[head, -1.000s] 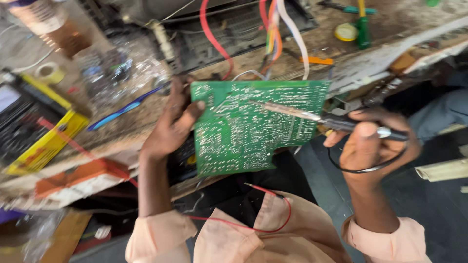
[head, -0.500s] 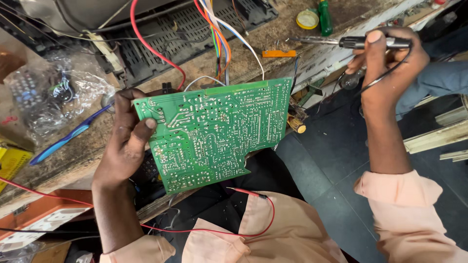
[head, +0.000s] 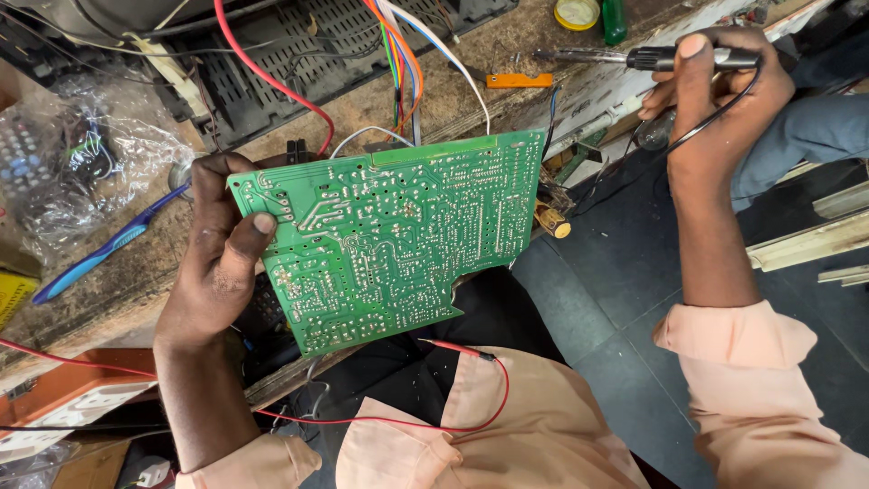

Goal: The person holds a green circuit board and uses a soldering iron to work on specific connection points. They also use a multimeter to test electrical continuity on the board and handle a separate power supply unit with attached wires.

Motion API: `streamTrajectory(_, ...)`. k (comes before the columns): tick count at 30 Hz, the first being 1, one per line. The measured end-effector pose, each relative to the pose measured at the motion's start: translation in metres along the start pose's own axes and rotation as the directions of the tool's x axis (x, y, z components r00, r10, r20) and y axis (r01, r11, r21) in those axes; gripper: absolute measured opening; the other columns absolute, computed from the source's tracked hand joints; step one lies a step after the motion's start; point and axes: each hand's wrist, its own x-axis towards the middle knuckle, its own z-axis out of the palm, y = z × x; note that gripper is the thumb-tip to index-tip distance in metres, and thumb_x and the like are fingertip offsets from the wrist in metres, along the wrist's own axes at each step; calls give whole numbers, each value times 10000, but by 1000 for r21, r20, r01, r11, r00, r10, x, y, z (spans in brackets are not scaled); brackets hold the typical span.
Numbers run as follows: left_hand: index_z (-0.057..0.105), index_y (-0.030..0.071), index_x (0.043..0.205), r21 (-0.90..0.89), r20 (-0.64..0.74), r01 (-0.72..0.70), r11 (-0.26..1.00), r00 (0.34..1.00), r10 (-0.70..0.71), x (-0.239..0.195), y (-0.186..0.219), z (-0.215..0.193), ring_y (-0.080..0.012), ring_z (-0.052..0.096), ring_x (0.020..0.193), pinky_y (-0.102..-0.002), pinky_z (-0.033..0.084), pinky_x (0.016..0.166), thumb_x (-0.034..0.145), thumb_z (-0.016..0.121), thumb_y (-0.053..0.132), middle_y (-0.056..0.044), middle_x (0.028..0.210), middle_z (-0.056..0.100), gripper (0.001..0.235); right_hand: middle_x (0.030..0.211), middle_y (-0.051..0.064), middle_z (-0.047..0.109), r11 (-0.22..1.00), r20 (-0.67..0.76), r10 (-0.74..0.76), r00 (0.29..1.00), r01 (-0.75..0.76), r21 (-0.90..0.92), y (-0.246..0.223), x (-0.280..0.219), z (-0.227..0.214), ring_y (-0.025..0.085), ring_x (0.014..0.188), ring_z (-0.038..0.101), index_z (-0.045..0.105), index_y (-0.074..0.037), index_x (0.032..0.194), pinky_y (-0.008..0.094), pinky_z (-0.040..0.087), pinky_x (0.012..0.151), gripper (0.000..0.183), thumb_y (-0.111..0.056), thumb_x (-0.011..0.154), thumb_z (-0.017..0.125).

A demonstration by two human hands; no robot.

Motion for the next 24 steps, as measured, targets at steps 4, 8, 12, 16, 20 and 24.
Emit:
streamTrajectory(4, 394, 74, 1300, -8, -12, 41, 999, 999, -42, 1, 2, 1, -126, 447, 963, -278, 404, 823, 958, 580, 304, -50, 1131, 441, 452, 930, 181, 670, 1000, -20, 8, 1000, -8, 24, 5, -2, -1, 228, 719, 702, 503, 68, 1255, 312, 598, 663, 257, -170, 1253, 598)
streamTrajectory(8, 406, 63, 1291, 34, 8, -44, 998, 999, 43, 3, 6, 3, -110, 465, 1060, -261, 419, 910, 982, 569, 290, -31, 1183, 424, 416, 963, 196, 666, 994, -97, 65, 993, -56, 93, 18, 0, -2, 253, 733, 706, 497, 64, 1263, 345, 610, 648, 291, -192, 1236, 630)
streamTrajectory(12, 397, 69, 1282, 34, -11, 21, 999, 1000, -21, 3, 10, 4, -124, 463, 980, -270, 403, 804, 948, 565, 303, -41, 1156, 447, 441, 879, 183, 685, 944, -170, 277, 946, -234, 233, 31, 3, -7, 245, 664, 691, 539, 46, 1201, 344, 591, 594, 319, -229, 1170, 697)
streamTrajectory(16, 394, 55, 1280, -5, -3, 32, 999, 999, -32, 1, 7, 3, -143, 474, 998, -282, 403, 825, 955, 580, 312, -63, 1284, 544, 454, 852, 185, 701, 880, -210, 410, 888, -324, 347, 54, 11, -14, 251, 663, 708, 543, 21, 1212, 344, 604, 579, 355, -237, 1116, 766)
streamTrajectory(20, 439, 21, 1323, 62, 1, -39, 997, 999, 39, 1, 2, 1, -154, 469, 1132, -291, 417, 982, 1009, 577, 302, -63, 1251, 427, 443, 937, 146, 701, 860, -228, 424, 877, -311, 404, 56, 14, -11, 243, 708, 726, 513, -17, 1270, 349, 610, 581, 411, -229, 1071, 803)
streamTrajectory(24, 416, 19, 1346, 68, 9, -50, 996, 999, 49, 1, 0, -1, -158, 470, 1169, -301, 412, 1027, 1007, 573, 298, -63, 1255, 431, 466, 868, 180, 702, 838, -212, 455, 865, -335, 430, 56, 13, -15, 247, 683, 702, 522, -7, 1242, 345, 603, 596, 388, -231, 1080, 795)
